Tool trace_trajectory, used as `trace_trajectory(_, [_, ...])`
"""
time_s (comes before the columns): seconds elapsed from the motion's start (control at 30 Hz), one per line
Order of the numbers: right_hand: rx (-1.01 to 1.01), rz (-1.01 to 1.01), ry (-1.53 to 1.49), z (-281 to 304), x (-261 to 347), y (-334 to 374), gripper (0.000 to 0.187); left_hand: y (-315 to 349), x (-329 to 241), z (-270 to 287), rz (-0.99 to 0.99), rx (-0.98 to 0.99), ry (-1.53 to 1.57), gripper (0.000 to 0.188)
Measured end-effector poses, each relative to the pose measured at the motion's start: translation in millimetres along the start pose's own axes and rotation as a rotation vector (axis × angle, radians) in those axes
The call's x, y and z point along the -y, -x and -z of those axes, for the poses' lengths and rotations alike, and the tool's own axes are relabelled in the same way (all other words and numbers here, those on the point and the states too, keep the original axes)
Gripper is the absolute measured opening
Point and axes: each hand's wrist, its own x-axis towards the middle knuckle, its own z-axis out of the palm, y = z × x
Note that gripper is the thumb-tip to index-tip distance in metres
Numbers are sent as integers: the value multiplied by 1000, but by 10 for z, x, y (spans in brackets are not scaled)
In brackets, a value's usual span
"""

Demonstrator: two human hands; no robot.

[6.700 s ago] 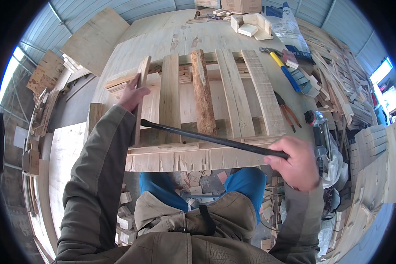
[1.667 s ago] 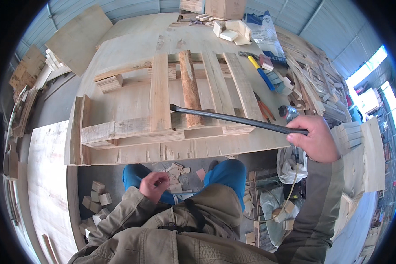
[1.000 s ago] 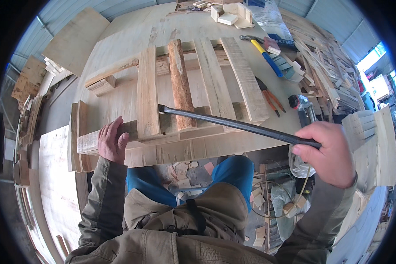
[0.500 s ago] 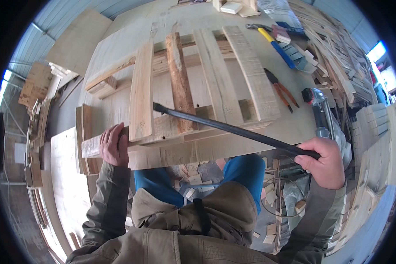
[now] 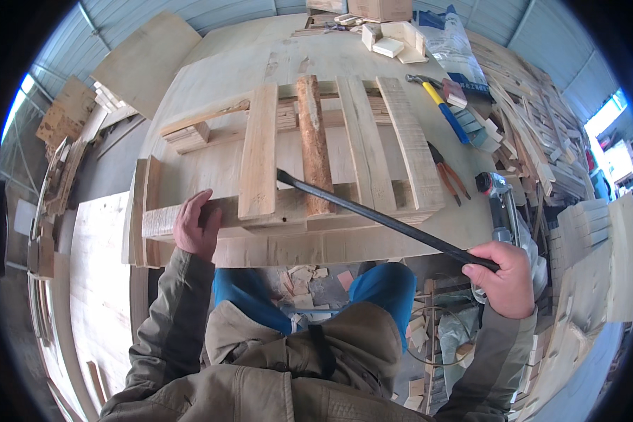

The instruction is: The person lifts a wooden pallet onto a workbench and uses a crowbar to pry off several wooden slats. They then use pliers to remove nails from the pallet frame. The removed slats are placed on the workbench.

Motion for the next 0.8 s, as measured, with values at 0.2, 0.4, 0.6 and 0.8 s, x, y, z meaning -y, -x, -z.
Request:
trace_trajectory(0.2, [-12, -21, 22, 11, 234, 39, 17, 31, 138, 70, -4, 14, 119, 7])
trace_trajectory(0.4, [-62, 84, 141, 36, 457, 34, 16, -37, 72, 91, 17, 27, 113, 20])
trace_trajectory(0.6, [-103, 90, 224, 32, 759, -194, 15, -173, -495, -22, -93, -32, 141, 51])
trace_trajectory(0.8, [-139, 98, 209, -73, 985, -608, 15, -372, -972, -398, -30, 187, 50, 78])
